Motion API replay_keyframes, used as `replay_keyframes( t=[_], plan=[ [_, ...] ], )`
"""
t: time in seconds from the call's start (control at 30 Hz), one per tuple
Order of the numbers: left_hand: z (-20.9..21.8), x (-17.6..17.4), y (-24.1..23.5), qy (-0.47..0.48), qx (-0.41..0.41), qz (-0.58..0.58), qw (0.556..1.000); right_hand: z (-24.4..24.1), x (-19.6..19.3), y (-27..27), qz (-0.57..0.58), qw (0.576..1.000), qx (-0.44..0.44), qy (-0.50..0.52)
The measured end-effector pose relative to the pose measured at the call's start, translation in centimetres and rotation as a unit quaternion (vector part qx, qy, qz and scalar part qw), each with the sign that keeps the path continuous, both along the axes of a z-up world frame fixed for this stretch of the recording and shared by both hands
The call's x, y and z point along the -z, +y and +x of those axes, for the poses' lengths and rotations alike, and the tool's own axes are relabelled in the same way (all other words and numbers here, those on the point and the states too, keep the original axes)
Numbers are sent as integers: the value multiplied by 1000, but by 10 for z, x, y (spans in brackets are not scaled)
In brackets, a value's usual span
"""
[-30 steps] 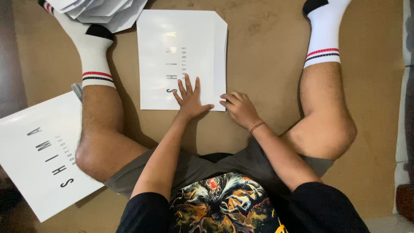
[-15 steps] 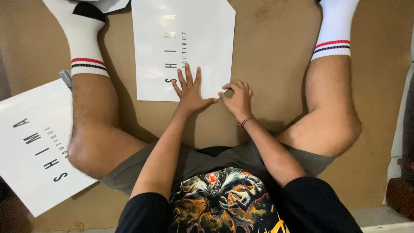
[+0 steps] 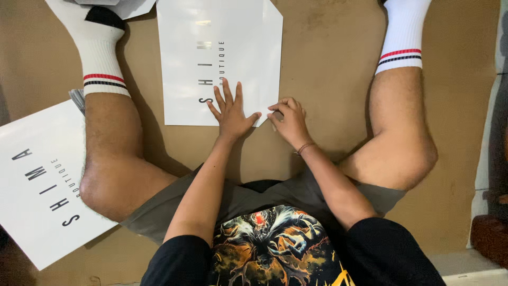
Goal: The person sits on the floor and repeatedly folds white papers printed with 'SHIMA BOUTIQUE' into smaller rectangles. They use a small piece of tape to secure the folded edges, then place the finished items into a growing stack.
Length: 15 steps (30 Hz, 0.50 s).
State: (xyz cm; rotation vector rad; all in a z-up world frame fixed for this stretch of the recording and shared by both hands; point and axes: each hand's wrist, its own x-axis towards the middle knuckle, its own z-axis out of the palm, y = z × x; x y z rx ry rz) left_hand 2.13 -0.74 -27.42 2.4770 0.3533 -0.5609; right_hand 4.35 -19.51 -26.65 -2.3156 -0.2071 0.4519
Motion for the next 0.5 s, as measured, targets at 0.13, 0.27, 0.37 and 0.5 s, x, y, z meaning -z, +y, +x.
replay_keyframes(
  t=[0.13, 0.27, 0.37, 0.5],
  plan=[
    [1, 0, 0, -5, -6, 2, 1000, 5, -11, -23, -18, 994, -98, 40],
    [2, 0, -1, 14, -11, 15, 1000, -3, 21, -38, -44, 994, -79, 59],
    [2, -11, -3, 16, -22, -8, 1000, -10, -12, -9, 30, 989, -19, 140],
    [4, -10, -3, 20, -21, 1, 1000, -19, -12, 25, 37, 984, -59, 166]
  ],
)
